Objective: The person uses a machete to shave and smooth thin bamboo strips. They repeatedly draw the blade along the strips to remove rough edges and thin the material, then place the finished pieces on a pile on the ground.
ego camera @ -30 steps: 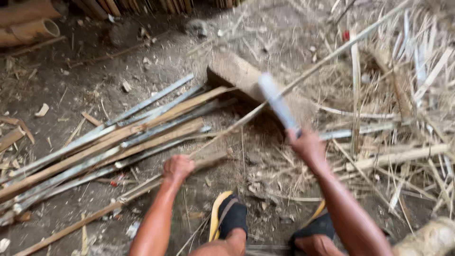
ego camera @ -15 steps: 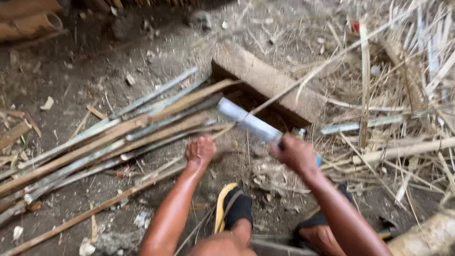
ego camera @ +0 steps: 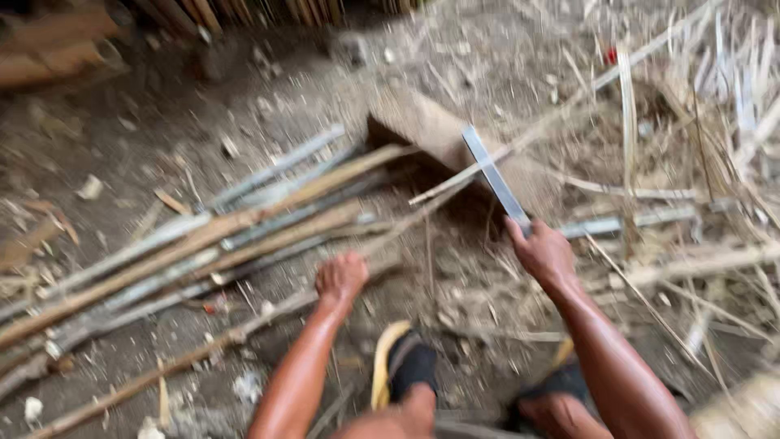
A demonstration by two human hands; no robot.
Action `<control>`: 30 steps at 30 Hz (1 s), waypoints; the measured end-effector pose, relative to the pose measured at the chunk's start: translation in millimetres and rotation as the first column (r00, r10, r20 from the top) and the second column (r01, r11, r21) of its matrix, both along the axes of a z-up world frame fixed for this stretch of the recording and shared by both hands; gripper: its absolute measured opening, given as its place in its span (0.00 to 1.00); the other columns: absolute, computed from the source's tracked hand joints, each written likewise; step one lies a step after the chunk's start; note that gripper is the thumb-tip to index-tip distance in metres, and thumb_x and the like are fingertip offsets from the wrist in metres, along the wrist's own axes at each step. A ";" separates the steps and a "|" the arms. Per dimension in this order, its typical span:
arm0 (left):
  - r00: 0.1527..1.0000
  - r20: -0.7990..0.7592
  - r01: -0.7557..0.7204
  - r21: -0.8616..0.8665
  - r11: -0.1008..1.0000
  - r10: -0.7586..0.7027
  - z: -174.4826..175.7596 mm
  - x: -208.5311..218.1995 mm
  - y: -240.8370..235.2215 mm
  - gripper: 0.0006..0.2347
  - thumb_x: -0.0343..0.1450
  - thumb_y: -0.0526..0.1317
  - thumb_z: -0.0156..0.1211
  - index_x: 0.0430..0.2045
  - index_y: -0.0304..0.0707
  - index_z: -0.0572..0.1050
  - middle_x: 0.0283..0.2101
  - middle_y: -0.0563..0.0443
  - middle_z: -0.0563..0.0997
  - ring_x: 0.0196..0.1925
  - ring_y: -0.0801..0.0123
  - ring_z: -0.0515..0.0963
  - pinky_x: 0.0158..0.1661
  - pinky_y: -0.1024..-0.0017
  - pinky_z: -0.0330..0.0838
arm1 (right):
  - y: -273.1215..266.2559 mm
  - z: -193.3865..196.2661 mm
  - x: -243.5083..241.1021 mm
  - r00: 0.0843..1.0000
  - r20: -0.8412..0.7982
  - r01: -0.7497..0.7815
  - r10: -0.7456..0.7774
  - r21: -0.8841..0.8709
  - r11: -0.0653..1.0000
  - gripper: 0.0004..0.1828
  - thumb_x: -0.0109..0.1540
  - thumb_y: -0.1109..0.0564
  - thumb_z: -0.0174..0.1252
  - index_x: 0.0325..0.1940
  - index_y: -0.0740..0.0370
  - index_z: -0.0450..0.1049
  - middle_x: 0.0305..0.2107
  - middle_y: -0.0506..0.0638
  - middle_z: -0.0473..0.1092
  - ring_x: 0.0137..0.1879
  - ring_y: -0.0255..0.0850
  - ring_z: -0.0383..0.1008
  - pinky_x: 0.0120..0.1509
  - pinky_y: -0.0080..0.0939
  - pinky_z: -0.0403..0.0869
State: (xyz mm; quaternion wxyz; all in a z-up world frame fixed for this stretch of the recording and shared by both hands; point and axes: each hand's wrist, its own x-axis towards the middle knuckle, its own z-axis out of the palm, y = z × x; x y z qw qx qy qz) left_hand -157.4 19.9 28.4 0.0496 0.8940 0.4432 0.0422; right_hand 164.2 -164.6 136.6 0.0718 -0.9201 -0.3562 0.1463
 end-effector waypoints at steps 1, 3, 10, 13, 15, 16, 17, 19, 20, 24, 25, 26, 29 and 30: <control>0.999 -0.052 -0.012 -0.108 0.994 0.007 -6.6 -4.5 -19.5 0.09 0.64 0.45 0.56 0.21 0.45 0.83 0.24 0.43 0.81 0.24 0.54 0.81 0.33 0.50 0.79 | -16.5 -5.7 -13.8 0.999 -0.033 0.000 0.001 0.005 1.000 0.32 0.70 0.29 0.52 0.39 0.61 0.77 0.27 0.60 0.75 0.29 0.52 0.77 0.36 0.49 0.73; 0.988 -0.152 -0.074 -0.271 0.960 0.033 -15.9 14.6 -10.3 0.12 0.70 0.46 0.53 0.25 0.42 0.83 0.24 0.44 0.81 0.25 0.57 0.81 0.29 0.55 0.78 | -9.9 -14.6 -24.8 0.924 -0.379 -0.027 -0.053 -0.205 0.978 0.27 0.67 0.33 0.49 0.42 0.61 0.71 0.25 0.56 0.77 0.24 0.43 0.75 0.26 0.45 0.78; 0.919 -0.374 -0.279 -0.396 0.875 0.124 6.5 -111.4 22.2 0.14 0.72 0.52 0.53 0.41 0.50 0.80 0.24 0.47 0.82 0.26 0.58 0.83 0.30 0.57 0.77 | 4.9 -12.3 32.2 0.989 0.076 0.135 -0.131 -0.053 0.989 0.31 0.69 0.31 0.51 0.44 0.62 0.78 0.27 0.57 0.75 0.29 0.46 0.73 0.33 0.47 0.72; 0.939 -0.334 -0.198 -0.318 0.927 0.086 -15.4 -140.7 23.5 0.12 0.68 0.51 0.58 0.37 0.50 0.83 0.29 0.44 0.83 0.31 0.54 0.83 0.38 0.56 0.78 | -17.0 -25.0 40.8 0.983 -0.025 0.178 -0.182 -0.126 0.976 0.36 0.74 0.29 0.49 0.42 0.65 0.82 0.31 0.62 0.75 0.36 0.51 0.74 0.37 0.47 0.69; 0.914 -0.396 -0.244 -0.376 0.894 0.083 -28.8 -142.5 20.8 0.12 0.70 0.51 0.56 0.33 0.48 0.83 0.32 0.43 0.84 0.33 0.52 0.84 0.39 0.54 0.80 | -23.5 -28.0 28.9 0.943 -0.248 0.173 -0.222 -0.207 0.963 0.33 0.73 0.31 0.46 0.47 0.64 0.77 0.28 0.60 0.77 0.33 0.52 0.78 0.30 0.46 0.72; 0.888 -0.449 -0.299 -0.414 0.859 0.093 -32.4 -129.9 39.8 0.12 0.72 0.50 0.54 0.32 0.47 0.82 0.32 0.43 0.85 0.33 0.53 0.85 0.37 0.54 0.81 | -9.9 -27.0 29.7 0.909 -0.346 0.168 -0.234 -0.208 0.963 0.31 0.72 0.33 0.44 0.50 0.64 0.75 0.27 0.59 0.78 0.32 0.52 0.80 0.26 0.46 0.73; 0.860 -0.500 -0.354 -0.450 0.820 0.098 -32.3 -120.8 57.1 0.13 0.75 0.50 0.51 0.32 0.45 0.81 0.32 0.43 0.86 0.33 0.54 0.86 0.36 0.54 0.83 | 2.1 -22.3 35.6 0.964 -0.267 -0.036 -0.016 -0.189 0.981 0.31 0.69 0.32 0.46 0.50 0.63 0.74 0.28 0.58 0.76 0.30 0.50 0.79 0.25 0.44 0.74; 0.919 -0.390 -0.218 -0.378 0.900 0.059 -28.4 -140.4 34.7 0.13 0.71 0.51 0.54 0.33 0.47 0.83 0.34 0.41 0.85 0.35 0.51 0.85 0.40 0.53 0.81 | -25.9 -16.6 23.9 0.904 -0.172 -0.425 0.391 -0.274 0.863 0.31 0.64 0.30 0.51 0.49 0.61 0.73 0.29 0.56 0.73 0.26 0.45 0.78 0.22 0.40 0.74; 0.945 -0.324 -0.151 -0.317 0.936 0.043 -21.4 -150.6 36.9 0.13 0.69 0.51 0.56 0.33 0.48 0.84 0.34 0.40 0.85 0.36 0.50 0.85 0.41 0.52 0.80 | -28.2 -8.9 33.8 0.956 -0.067 -0.292 0.284 -0.225 0.930 0.30 0.65 0.30 0.51 0.46 0.60 0.73 0.27 0.54 0.73 0.25 0.44 0.75 0.23 0.40 0.72; 0.882 -0.440 -0.344 -0.359 0.867 0.168 8.5 -202.6 32.9 0.13 0.68 0.52 0.53 0.37 0.57 0.84 0.39 0.42 0.86 0.42 0.49 0.86 0.50 0.54 0.78 | -34.7 12.6 87.3 0.980 0.142 0.145 -0.137 -0.043 0.989 0.29 0.70 0.32 0.50 0.35 0.60 0.75 0.20 0.49 0.71 0.23 0.39 0.66 0.25 0.41 0.64; 0.887 -0.404 -0.382 -0.368 0.848 0.224 11.0 -209.6 32.6 0.13 0.67 0.50 0.53 0.37 0.60 0.85 0.40 0.42 0.86 0.43 0.48 0.86 0.52 0.53 0.78 | -35.1 11.3 92.5 0.981 0.085 0.182 -0.175 -0.087 0.979 0.30 0.71 0.32 0.48 0.34 0.60 0.74 0.20 0.50 0.71 0.22 0.40 0.66 0.25 0.42 0.64; 0.884 -0.412 -0.385 -0.368 0.846 0.223 11.3 -212.8 29.1 0.13 0.67 0.51 0.54 0.37 0.60 0.85 0.40 0.41 0.86 0.44 0.47 0.85 0.52 0.53 0.77 | -40.3 9.1 90.5 0.974 0.028 0.224 -0.223 -0.154 0.962 0.31 0.73 0.32 0.46 0.33 0.60 0.74 0.19 0.50 0.71 0.21 0.41 0.66 0.25 0.42 0.64; 0.883 -0.412 -0.385 -0.354 0.853 0.227 1.2 -194.8 39.0 0.13 0.67 0.52 0.56 0.37 0.58 0.85 0.42 0.40 0.85 0.46 0.45 0.84 0.53 0.53 0.77 | -38.5 3.3 74.2 0.976 -0.096 0.177 -0.197 -0.186 0.966 0.31 0.71 0.33 0.45 0.33 0.62 0.72 0.18 0.50 0.72 0.18 0.38 0.65 0.19 0.43 0.65; 0.876 -0.426 -0.393 -0.356 0.848 0.227 -0.9 -195.2 35.7 0.13 0.67 0.52 0.57 0.37 0.56 0.85 0.42 0.40 0.85 0.46 0.44 0.83 0.53 0.53 0.77 | -40.7 1.8 62.3 1.000 -0.026 -0.013 0.009 -0.154 0.988 0.31 0.68 0.32 0.47 0.33 0.62 0.72 0.18 0.50 0.71 0.17 0.36 0.64 0.17 0.40 0.65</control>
